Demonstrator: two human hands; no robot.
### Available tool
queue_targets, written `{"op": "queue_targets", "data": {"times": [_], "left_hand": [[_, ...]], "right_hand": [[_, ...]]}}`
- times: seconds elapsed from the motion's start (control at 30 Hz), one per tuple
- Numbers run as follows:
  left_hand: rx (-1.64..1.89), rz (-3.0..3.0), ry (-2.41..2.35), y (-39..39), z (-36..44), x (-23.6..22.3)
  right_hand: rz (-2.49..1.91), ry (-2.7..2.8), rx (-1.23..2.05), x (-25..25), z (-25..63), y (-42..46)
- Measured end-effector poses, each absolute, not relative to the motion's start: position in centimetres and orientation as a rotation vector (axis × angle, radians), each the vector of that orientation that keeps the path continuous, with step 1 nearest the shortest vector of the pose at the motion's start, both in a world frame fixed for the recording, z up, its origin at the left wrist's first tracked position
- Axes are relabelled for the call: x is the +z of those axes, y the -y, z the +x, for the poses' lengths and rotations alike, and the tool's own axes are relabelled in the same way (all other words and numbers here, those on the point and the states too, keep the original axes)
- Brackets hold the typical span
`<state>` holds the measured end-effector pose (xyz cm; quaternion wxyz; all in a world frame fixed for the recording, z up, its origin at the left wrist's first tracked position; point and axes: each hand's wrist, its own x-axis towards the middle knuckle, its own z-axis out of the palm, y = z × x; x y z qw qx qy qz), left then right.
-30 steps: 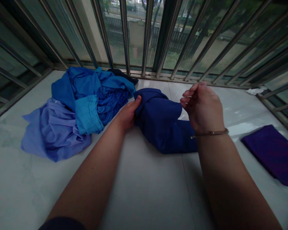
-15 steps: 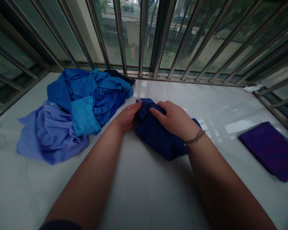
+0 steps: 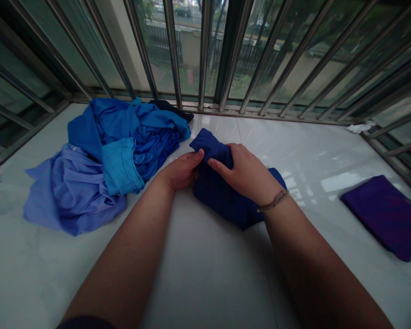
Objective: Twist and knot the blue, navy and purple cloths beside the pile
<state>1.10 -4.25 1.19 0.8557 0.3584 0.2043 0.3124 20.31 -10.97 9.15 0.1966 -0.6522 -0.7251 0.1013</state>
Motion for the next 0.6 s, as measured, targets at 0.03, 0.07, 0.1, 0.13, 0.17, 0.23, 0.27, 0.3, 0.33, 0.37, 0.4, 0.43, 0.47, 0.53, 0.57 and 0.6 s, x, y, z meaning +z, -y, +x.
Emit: {"op": "queue_targets", "data": {"times": [0.03, 0.07, 0.1, 0.13, 0.17, 0.23, 0.27, 0.3, 0.33, 0.37, 0.4, 0.43, 0.47, 0.53, 0.57, 0.6], "left_hand": [[0.625, 0.756, -0.425, 4.3, 1.1, 1.2], [0.606, 0.756, -0.421, 4.3, 1.1, 1.1], [0.599, 0.756, -0.415, 4.3, 1.2, 1.1], [0.605, 0.758, -0.406, 4.3, 1.3, 1.1], [0.620, 0.763, -0.397, 4.3, 1.4, 1.0], [0.653, 0.778, -0.383, 4.2, 1.5, 0.8], [0.660, 0.785, -0.380, 4.1, 1.6, 0.7], [0.662, 0.791, -0.380, 4.0, 1.6, 0.6], [0.657, 0.798, -0.383, 3.9, 1.6, 0.4], [0.648, 0.805, -0.384, 3.8, 1.5, 0.4], [0.638, 0.813, -0.382, 3.7, 1.5, 0.3], [0.631, 0.822, -0.377, 3.6, 1.4, 0.3], [0.626, 0.830, -0.372, 3.5, 1.3, 0.3], [0.625, 0.849, -0.371, 3.4, 1.3, 0.5], [0.632, 0.859, -0.378, 3.4, 1.3, 0.6], [0.646, 0.871, -0.389, 3.4, 1.3, 0.8]], "right_hand": [[-1.790, 2.020, 0.270, 8.9, 20.2, 11.0], [-1.748, 2.018, 0.265, 8.7, 20.1, 10.9], [-1.702, 2.028, 0.265, 8.5, 20.0, 10.8], [-1.656, 2.045, 0.268, 8.4, 19.9, 10.7], [-1.615, 2.066, 0.273, 8.3, 19.9, 10.6], [-1.544, 2.098, 0.278, 8.3, 19.8, 10.3], [-1.510, 2.103, 0.273, 8.3, 19.8, 10.3], [-1.474, 2.097, 0.262, 8.4, 19.8, 10.2], [-1.434, 2.081, 0.247, 8.5, 19.8, 10.3], [-1.395, 2.049, 0.228, 8.6, 19.9, 10.3], [-1.365, 1.997, 0.207, 8.7, 20.0, 10.4], [-1.349, 1.930, 0.189, 8.9, 20.2, 10.4], [-1.346, 1.855, 0.182, 9.0, 20.4, 10.5], [-1.367, 1.712, 0.214, 9.3, 20.8, 10.5], [-1.384, 1.654, 0.250, 9.5, 21.0, 10.5], [-1.401, 1.610, 0.296, 9.7, 21.1, 10.6]]}}
